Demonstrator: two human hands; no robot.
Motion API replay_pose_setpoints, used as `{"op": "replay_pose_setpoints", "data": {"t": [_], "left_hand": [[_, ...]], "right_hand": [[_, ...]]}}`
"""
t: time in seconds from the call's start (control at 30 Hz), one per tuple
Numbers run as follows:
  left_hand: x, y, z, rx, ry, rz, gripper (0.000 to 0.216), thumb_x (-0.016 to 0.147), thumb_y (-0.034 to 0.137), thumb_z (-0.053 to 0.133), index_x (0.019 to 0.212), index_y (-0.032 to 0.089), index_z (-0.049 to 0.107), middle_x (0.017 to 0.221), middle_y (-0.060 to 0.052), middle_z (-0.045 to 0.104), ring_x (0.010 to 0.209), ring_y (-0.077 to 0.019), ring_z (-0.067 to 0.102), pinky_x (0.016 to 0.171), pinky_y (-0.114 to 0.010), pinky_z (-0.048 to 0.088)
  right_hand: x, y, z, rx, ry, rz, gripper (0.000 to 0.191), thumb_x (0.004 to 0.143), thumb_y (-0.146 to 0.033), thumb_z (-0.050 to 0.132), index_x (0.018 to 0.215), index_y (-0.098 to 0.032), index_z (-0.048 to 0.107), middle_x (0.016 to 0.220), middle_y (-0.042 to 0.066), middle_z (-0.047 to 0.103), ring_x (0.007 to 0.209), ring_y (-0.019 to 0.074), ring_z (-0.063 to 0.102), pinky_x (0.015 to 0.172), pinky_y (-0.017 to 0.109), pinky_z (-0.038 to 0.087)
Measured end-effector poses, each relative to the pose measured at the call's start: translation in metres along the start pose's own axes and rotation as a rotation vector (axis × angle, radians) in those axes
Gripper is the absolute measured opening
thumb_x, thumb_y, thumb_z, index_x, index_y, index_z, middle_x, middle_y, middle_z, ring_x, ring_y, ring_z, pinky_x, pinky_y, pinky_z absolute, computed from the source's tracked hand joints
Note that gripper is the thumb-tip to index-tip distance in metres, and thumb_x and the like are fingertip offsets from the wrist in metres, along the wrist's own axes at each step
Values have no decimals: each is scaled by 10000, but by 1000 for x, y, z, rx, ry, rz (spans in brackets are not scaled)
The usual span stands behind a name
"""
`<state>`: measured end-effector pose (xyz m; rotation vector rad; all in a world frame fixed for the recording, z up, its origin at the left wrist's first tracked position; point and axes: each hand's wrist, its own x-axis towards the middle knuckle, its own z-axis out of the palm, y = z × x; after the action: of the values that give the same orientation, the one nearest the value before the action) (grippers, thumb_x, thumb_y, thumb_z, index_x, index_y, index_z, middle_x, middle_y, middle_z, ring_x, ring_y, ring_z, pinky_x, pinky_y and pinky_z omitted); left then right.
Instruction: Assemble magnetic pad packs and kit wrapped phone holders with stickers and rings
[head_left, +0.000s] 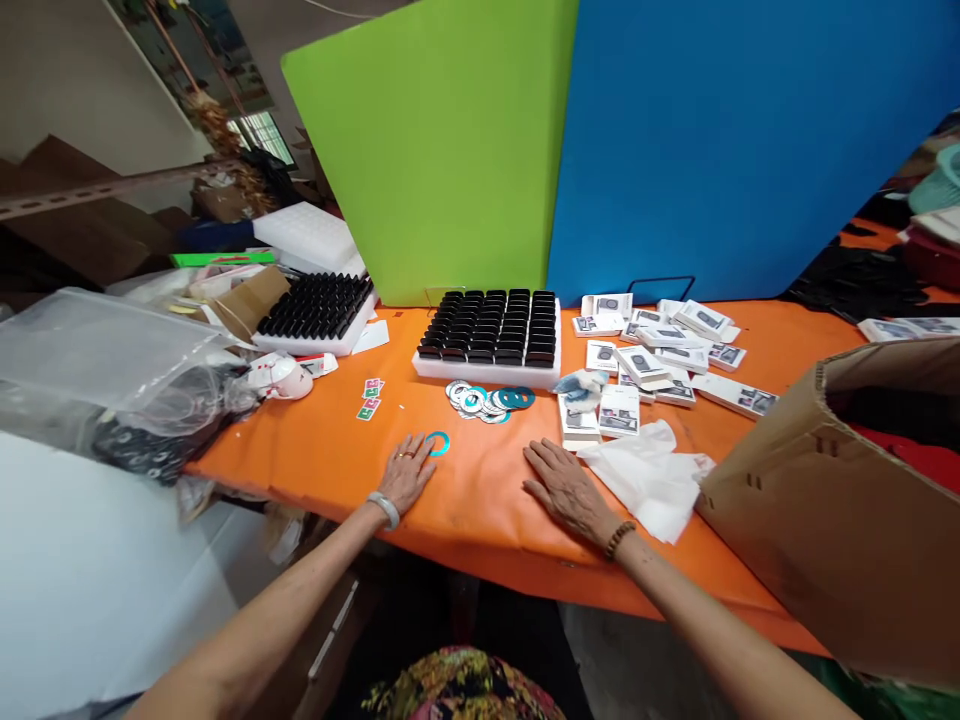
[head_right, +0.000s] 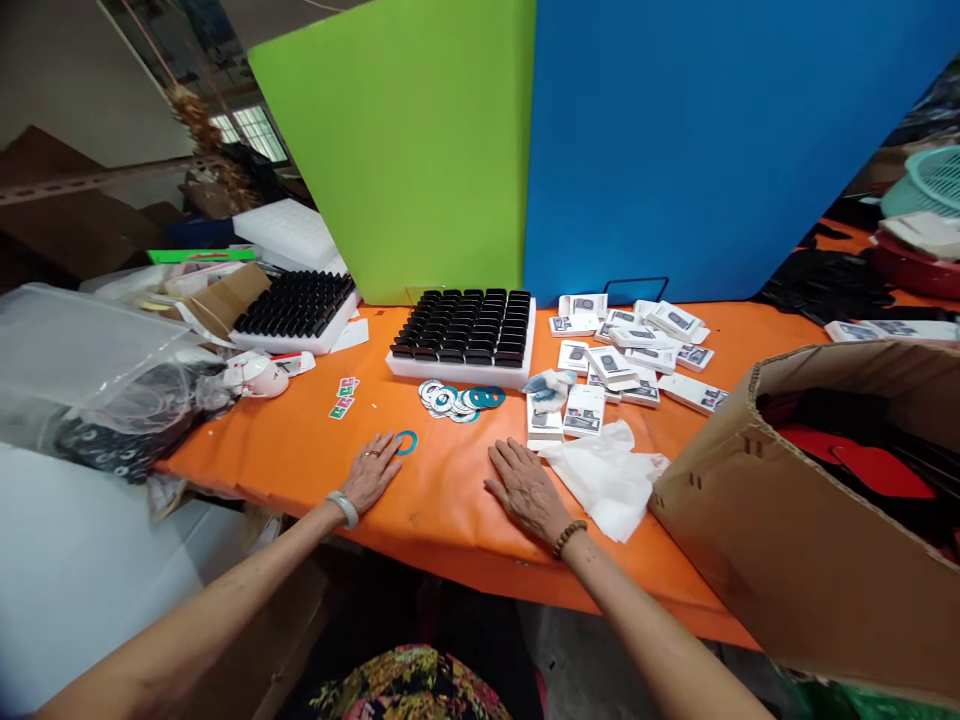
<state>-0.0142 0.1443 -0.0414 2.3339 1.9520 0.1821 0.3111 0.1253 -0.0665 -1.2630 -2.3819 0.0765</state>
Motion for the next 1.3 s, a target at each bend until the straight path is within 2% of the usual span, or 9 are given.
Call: {"op": "replay_pose_setpoints", "data": {"t": [0.2,0.3,0.4,0.53,0.7,0.8,1.0,1.17,1.3], "left_hand": [[-8,10,1,29,-41,-34,474,951,334,327,1405,236,425,1505,-43,371,1416,-269,252,1136,-462,244],[-8,13,-4,35,-55,-43,478,946,332,335,1406,241,426,1506,-23,372,1414,-265,257,1143,-448,228],[-3,15,-7,46,-68,-60,476,932,351,364,1399,284,432,1498,-7,385,1408,-279,270,1138,-490,209],[15,17,-9,30,-66,-141,484,909,403,413,1380,297,452,1490,-35,398,1390,-314,292,1103,-528,237],[37,16,-16,-34,-23,-253,459,837,492,539,1267,333,558,1417,-48,477,1279,-287,430,1024,-428,349],[53,15,-17,-75,17,-295,426,811,490,583,1199,315,612,1334,-52,539,1217,-267,473,992,-384,368],[99,9,-13,-145,83,-347,410,810,489,591,1152,269,645,1264,-87,572,1171,-292,481,963,-414,377],[119,4,-14,-221,110,-311,380,857,424,541,1170,226,628,1255,-122,565,1172,-311,473,982,-458,367],[109,19,-14,-326,97,-153,345,876,297,519,1205,220,590,1286,-88,562,1193,-250,489,1029,-403,372]], "right_hand": [[4,-8,-10,-24,-63,18,484,964,-380,371,1331,-87,492,1380,180,492,1320,314,386,1094,489,308],[5,-10,-12,-35,-52,11,476,962,-371,378,1315,-76,503,1361,184,508,1301,321,400,1080,491,320],[4,-9,-9,-62,-7,-6,463,960,-372,380,1288,-79,524,1333,186,530,1265,330,430,1050,497,347],[4,-9,-9,-77,34,-22,431,959,-363,380,1270,-112,540,1298,169,556,1232,312,463,1036,485,367],[4,-11,-10,-69,14,-8,446,958,-362,376,1279,-96,534,1312,176,550,1250,318,450,1060,496,345],[3,-11,-5,-69,38,-10,452,960,-362,365,1288,-98,530,1313,172,554,1261,318,444,1067,509,335],[0,-4,3,-115,42,-25,473,952,-389,368,1296,-105,528,1312,157,563,1250,322,458,1040,500,375],[3,-4,5,-75,40,12,449,948,-391,376,1300,-155,521,1303,144,565,1247,313,456,1016,503,385],[38,-16,12,35,-9,-35,379,951,-371,378,1225,-178,555,1231,149,583,1126,277,535,948,448,441]]}}
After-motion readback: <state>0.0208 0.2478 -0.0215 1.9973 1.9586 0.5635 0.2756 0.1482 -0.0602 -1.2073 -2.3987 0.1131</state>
